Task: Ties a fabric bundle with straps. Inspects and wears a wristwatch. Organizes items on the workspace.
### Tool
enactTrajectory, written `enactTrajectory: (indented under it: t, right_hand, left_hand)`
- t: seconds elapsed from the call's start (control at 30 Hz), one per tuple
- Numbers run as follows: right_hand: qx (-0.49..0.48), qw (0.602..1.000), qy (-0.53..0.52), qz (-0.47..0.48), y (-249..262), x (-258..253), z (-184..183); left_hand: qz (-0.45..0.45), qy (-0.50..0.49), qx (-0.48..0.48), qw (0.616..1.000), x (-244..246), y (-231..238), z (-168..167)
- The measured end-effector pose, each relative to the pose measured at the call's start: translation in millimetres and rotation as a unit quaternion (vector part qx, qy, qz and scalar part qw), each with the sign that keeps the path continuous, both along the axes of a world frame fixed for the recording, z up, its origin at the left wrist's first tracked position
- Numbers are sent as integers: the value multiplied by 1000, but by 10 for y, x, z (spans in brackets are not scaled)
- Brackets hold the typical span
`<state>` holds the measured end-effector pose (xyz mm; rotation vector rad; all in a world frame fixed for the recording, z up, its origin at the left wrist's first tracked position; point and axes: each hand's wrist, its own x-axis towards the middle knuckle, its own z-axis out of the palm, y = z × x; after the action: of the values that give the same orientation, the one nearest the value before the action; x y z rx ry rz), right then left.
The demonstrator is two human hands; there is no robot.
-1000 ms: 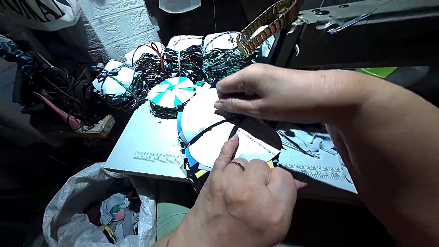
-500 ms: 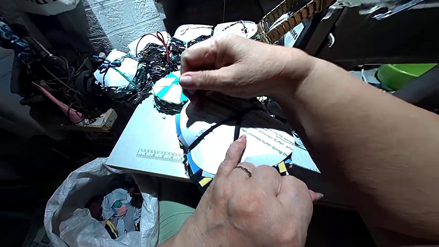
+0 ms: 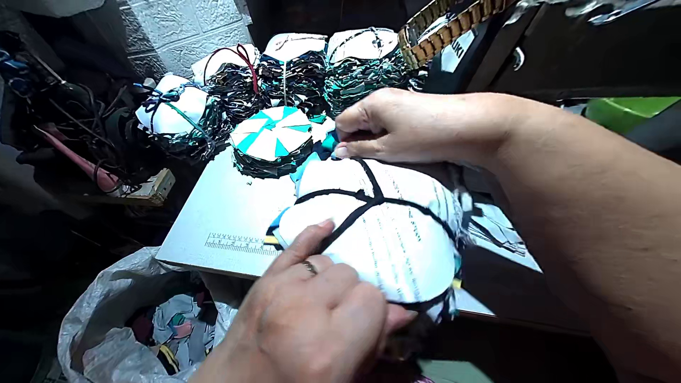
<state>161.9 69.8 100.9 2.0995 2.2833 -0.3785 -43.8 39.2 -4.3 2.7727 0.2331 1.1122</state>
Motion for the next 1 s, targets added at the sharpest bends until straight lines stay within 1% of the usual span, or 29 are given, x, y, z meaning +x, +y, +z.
enactTrajectory:
  t: [0.03,0.07,0.1,0.13,0.17,0.23,0.33,0.4,0.5,0.57,0.63,0.67,0.77,0.83,0.87,0.93,1.0]
  right_hand:
    - [0,1000,17,-10,-42,72,-36]
    - [12,999,43,-1,-81,185,-101]
    - [42,996,75,31,-106,344,-208]
    - [105,984,119,85,-78,562,-403]
    - [143,970,158,115,-57,703,-554]
    - [169,955,202,139,-41,844,-735]
    - [161,946,240,146,-51,917,-872]
    - [150,942,264,142,-86,938,-917]
    - [132,935,300,135,-141,973,-949]
    - [120,926,333,127,-166,993,-970]
    - [104,914,375,115,-185,991,-977]
    - [96,909,391,112,-187,992,-977]
    - [94,906,395,117,-182,1016,-964]
    - [96,908,392,117,-180,1030,-944]
    - [93,908,392,111,-187,1025,-933]
    - [81,907,402,96,-209,1016,-930]
    - [69,904,413,88,-226,1030,-936]
  left_hand:
    - [8,5,0,1000,-66,26,-5]
    - [12,8,-1,1000,-117,44,-16]
    - [15,8,-2,1000,-155,56,-31]
    - [15,7,-1,1000,-181,68,-47]
    - [12,8,-1,1000,-196,80,-57]
    - [3,13,3,1000,-203,107,-59]
    - [-13,21,12,1000,-205,132,-73]
    - [-30,20,-6,999,-234,131,-88]
    - [-97,-22,-117,988,-316,109,-131]
    - [-119,-58,-189,973,-408,84,-158]
    - [-114,-90,-228,963,-514,69,-185]
    - [-98,-102,-231,963,-561,64,-217]
    - [-20,-116,-235,965,-658,26,-359]
    - [-13,-117,-299,947,-694,-24,-470]
    - [-26,-120,-347,930,-711,-57,-530]
    - [-67,-119,-448,884,-740,-120,-623]
    - [-108,-115,-536,829,-760,-165,-690]
